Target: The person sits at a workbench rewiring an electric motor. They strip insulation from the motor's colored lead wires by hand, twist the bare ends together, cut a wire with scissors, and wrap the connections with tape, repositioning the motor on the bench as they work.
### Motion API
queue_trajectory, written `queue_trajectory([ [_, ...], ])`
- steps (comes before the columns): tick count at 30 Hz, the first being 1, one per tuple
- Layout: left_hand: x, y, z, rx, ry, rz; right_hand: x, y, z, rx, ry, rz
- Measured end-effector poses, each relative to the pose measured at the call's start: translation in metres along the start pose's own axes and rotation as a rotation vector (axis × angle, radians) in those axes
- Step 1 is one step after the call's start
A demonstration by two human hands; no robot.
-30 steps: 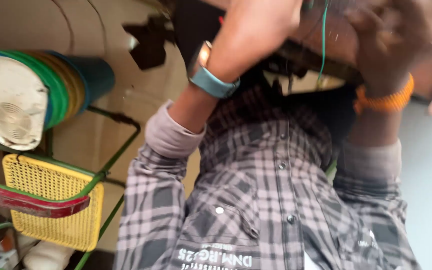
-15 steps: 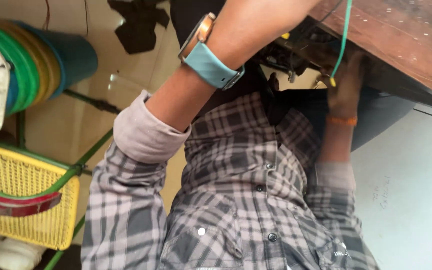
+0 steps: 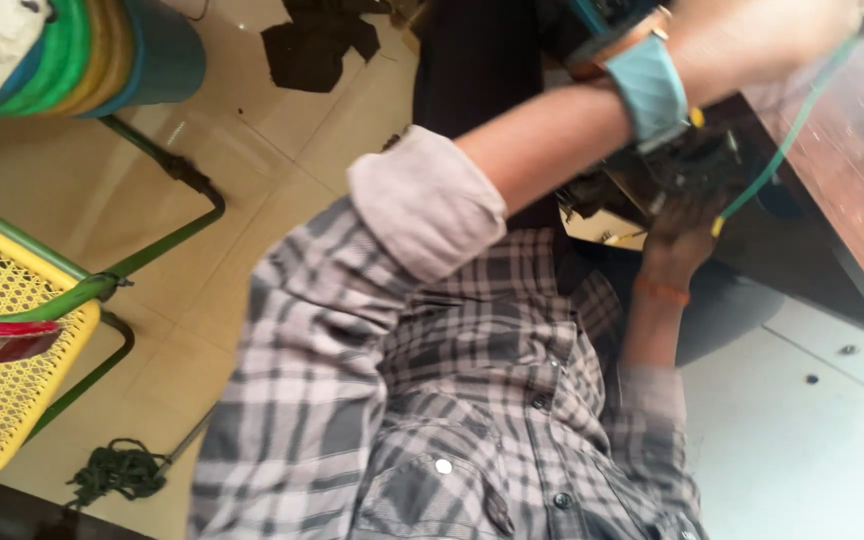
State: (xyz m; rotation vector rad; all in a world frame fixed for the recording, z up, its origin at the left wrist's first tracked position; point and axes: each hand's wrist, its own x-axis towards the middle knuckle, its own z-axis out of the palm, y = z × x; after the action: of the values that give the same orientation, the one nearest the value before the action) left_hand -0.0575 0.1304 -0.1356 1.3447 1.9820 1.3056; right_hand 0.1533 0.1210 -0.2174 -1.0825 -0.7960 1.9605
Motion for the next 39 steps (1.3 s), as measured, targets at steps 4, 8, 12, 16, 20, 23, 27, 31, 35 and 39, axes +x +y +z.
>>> queue_trajectory([
  [4,0.008,-0.006,0.005,-0.146,0.064,-0.099,-0.053,0.023,0.045,-0.170,0.043,0.325],
  [8,0.016,-0.015,0.014,-0.264,0.084,-0.132,-0.035,0.075,0.122,-0.587,-0.086,0.172],
  [12,0.012,-0.013,0.012,-0.351,0.082,-0.121,0.002,0.095,0.187,-0.871,-0.043,-0.033],
  [16,-0.018,-0.006,-0.028,-0.346,0.155,0.048,0.004,0.076,0.205,-1.046,0.024,-0.104],
  [20,-0.036,0.016,-0.086,-0.428,-0.007,-0.039,0.023,0.060,0.227,-1.102,0.084,-0.098],
  [23,-0.036,0.038,-0.110,-0.390,-0.124,-0.157,0.034,0.060,0.221,-1.122,0.100,-0.049],
  [27,-0.037,0.047,-0.126,-0.351,-0.177,-0.190,0.042,0.059,0.212,-1.144,0.102,-0.018],
  [31,-0.039,0.050,-0.128,-0.352,-0.182,-0.207,0.048,0.058,0.207,-1.171,0.099,-0.021],
  [35,-0.040,0.050,-0.126,-0.355,-0.164,-0.170,0.049,0.061,0.200,-1.194,0.098,-0.023],
  [39,-0.041,0.049,-0.126,-0.361,-0.154,-0.171,0.043,0.060,0.205,-1.228,0.081,-0.027],
])
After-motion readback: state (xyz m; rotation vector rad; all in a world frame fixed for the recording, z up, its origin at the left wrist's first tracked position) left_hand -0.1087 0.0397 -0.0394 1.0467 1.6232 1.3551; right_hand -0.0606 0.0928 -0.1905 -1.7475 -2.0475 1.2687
